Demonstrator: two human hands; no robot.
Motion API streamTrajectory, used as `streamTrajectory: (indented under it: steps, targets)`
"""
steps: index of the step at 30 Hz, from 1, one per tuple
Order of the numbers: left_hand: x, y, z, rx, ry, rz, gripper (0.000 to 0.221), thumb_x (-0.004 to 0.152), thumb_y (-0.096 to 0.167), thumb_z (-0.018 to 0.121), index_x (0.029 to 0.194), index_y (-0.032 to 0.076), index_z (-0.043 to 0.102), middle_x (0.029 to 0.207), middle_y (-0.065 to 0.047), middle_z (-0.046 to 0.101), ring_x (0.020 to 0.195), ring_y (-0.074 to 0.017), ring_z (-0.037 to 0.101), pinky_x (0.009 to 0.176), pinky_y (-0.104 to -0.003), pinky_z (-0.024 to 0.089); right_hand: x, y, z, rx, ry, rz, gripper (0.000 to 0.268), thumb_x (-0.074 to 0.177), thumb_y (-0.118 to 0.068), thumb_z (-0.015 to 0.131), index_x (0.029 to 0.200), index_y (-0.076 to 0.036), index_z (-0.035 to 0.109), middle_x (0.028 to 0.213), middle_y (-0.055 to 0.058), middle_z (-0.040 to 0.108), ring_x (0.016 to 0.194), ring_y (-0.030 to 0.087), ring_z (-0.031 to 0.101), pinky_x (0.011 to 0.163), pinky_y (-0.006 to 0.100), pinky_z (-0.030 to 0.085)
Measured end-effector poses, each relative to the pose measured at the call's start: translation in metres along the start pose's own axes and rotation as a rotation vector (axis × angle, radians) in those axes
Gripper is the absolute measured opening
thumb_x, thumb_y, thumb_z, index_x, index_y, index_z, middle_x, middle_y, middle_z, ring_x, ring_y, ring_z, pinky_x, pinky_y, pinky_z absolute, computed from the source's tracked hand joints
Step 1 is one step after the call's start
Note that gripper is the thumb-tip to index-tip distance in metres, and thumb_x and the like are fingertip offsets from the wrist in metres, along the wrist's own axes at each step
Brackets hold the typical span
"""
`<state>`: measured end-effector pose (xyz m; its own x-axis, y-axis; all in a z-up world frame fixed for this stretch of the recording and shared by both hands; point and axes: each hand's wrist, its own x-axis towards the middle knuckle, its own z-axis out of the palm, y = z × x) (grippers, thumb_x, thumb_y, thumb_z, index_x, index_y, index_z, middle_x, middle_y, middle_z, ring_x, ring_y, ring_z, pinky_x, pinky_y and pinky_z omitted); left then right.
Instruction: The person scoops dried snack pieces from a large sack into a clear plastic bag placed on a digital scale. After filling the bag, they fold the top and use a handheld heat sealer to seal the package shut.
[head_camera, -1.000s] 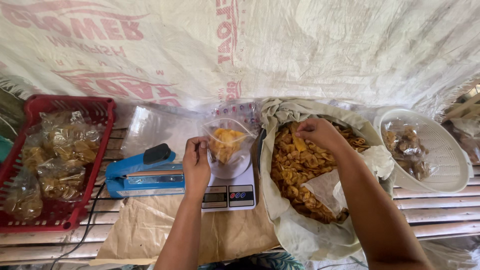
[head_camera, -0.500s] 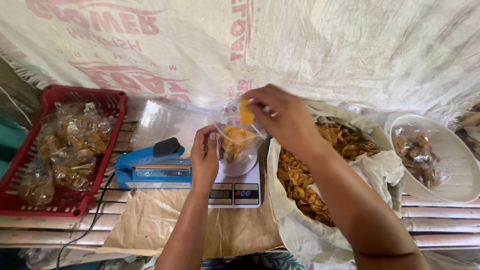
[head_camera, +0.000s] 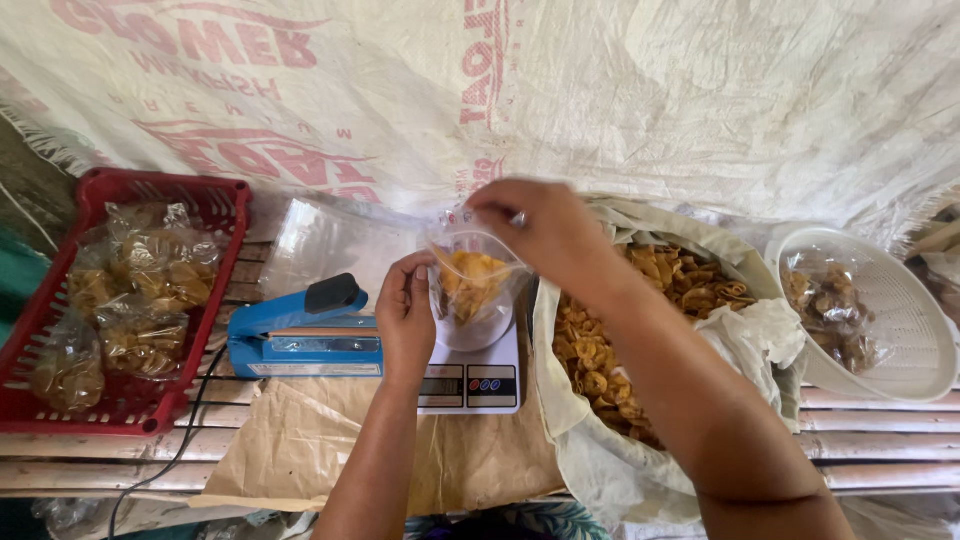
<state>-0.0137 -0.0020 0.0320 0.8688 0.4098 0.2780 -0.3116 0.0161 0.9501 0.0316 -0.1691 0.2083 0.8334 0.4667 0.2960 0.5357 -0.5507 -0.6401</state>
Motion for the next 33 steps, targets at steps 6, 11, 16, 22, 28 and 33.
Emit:
streamTrajectory:
  steps: [6,11,16,22,28,33]
  targets:
    - [0.001,-0.004,-0.003,-0.004,-0.001,0.173,0.018,0.111,0.01,0.052,0.12,0.0,0.064,0.111,-0.001,0.069,0.1,-0.0041,0.059,0.089,-0.019,0.047,-0.02,0.076,-0.057,-0.276,-0.091,0.535,0.026,0.104,-0.034,0.06,0.116,-0.016,0.073,0.095,0.006,0.077,0.067,0.012,0.065,0.066,0.029,0.057]
    - [-0.002,-0.005,0.0,-0.016,0.016,0.058,0.02,0.11,0.011,0.052,0.121,0.001,0.065,0.106,-0.002,0.067,0.088,-0.0061,0.053,0.077,-0.021,0.043,-0.056,0.181,-0.026,-0.581,-0.406,0.59,0.025,0.101,-0.033,0.061,0.105,-0.016,0.079,0.096,0.004,0.079,0.078,0.011,0.066,0.068,0.032,0.056]
    - [-0.004,-0.007,-0.001,-0.015,0.015,0.088,0.02,0.11,0.011,0.052,0.122,0.0,0.065,0.106,-0.001,0.067,0.088,-0.0032,0.054,0.078,-0.019,0.044,-0.073,0.212,-0.004,-0.498,-0.275,0.535,0.02,0.093,-0.028,0.07,0.104,-0.016,0.081,0.103,0.006,0.078,0.091,0.021,0.07,0.082,0.041,0.056]
    - [-0.004,-0.004,-0.001,0.003,0.015,0.069,0.021,0.11,0.012,0.053,0.123,0.0,0.065,0.104,0.001,0.067,0.085,-0.0031,0.051,0.075,-0.019,0.042,-0.051,0.163,-0.049,-0.137,-0.074,0.398,0.021,0.092,-0.026,0.076,0.108,-0.014,0.081,0.088,0.003,0.079,0.071,0.007,0.068,0.068,0.025,0.051]
    - [-0.001,-0.001,0.002,-0.028,0.016,0.09,0.021,0.11,0.013,0.053,0.123,0.0,0.063,0.105,0.0,0.067,0.091,-0.002,0.056,0.08,-0.018,0.047,-0.027,0.056,-0.059,0.0,0.038,0.406,0.022,0.096,-0.027,0.073,0.112,-0.014,0.08,0.08,0.009,0.073,0.053,0.009,0.049,0.047,0.027,0.037]
    - [0.001,0.002,0.002,-0.032,0.015,0.071,0.02,0.11,0.013,0.054,0.122,0.0,0.064,0.1,0.0,0.065,0.088,-0.0037,0.054,0.075,-0.019,0.045,-0.008,0.015,-0.026,-0.086,-0.047,0.049,0.023,0.092,-0.023,0.072,0.11,-0.01,0.079,0.096,0.005,0.078,0.073,0.015,0.067,0.064,0.033,0.053]
